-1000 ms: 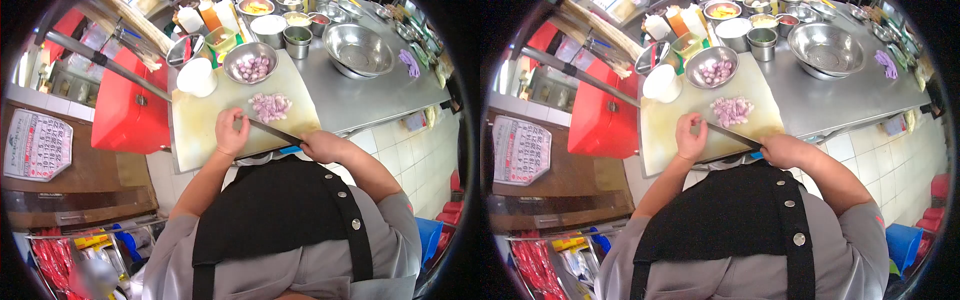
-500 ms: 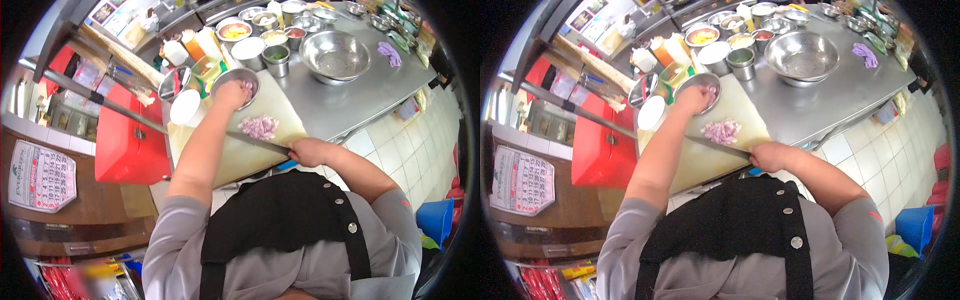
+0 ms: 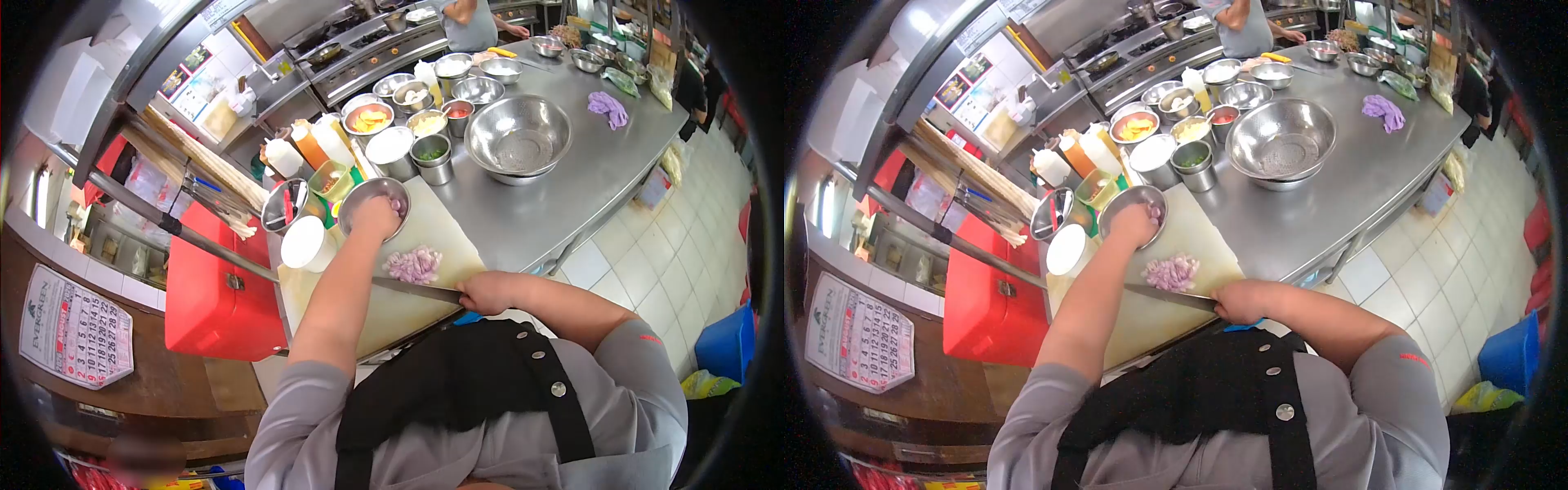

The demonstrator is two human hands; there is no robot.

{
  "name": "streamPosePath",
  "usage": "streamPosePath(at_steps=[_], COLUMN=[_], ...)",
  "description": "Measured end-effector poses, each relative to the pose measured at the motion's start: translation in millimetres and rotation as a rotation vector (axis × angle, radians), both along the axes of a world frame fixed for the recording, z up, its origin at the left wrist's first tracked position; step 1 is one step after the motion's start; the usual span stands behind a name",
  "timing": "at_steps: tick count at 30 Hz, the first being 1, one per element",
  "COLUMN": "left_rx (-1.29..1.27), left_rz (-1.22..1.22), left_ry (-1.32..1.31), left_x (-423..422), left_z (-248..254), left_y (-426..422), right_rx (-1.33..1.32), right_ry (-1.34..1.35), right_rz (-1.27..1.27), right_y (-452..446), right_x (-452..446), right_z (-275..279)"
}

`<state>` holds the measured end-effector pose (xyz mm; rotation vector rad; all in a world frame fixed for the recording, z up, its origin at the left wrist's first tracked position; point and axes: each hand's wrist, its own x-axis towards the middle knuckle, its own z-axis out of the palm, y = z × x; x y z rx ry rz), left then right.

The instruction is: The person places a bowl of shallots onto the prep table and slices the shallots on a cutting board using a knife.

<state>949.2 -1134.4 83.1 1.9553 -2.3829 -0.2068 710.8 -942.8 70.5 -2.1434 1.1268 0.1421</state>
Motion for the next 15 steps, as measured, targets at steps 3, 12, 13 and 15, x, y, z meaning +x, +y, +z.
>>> streamPosePath(at_steps=[3,12,13,15], left_rx=[-0.036,-0.183,-0.200,-0.223], left_rz=[0.024,0.041,0.043,0.062], left_ry=[0.205,0.655,0.619,0.549], left_x=[12,75,76,80], left_z=[9,31,27,13], left_y=[7,136,150,176], right_rx=[-0.011,-0.019,-0.017,-0.035], right_ry=[-0.002,-0.026,-0.024,-0.055], right_rz=[0.001,0.002,-0.002,-0.007], right_y=[-1,-3,-3,-4], right_x=[0,-2,-1,-2], right_z=[-2,-1,-2,-6])
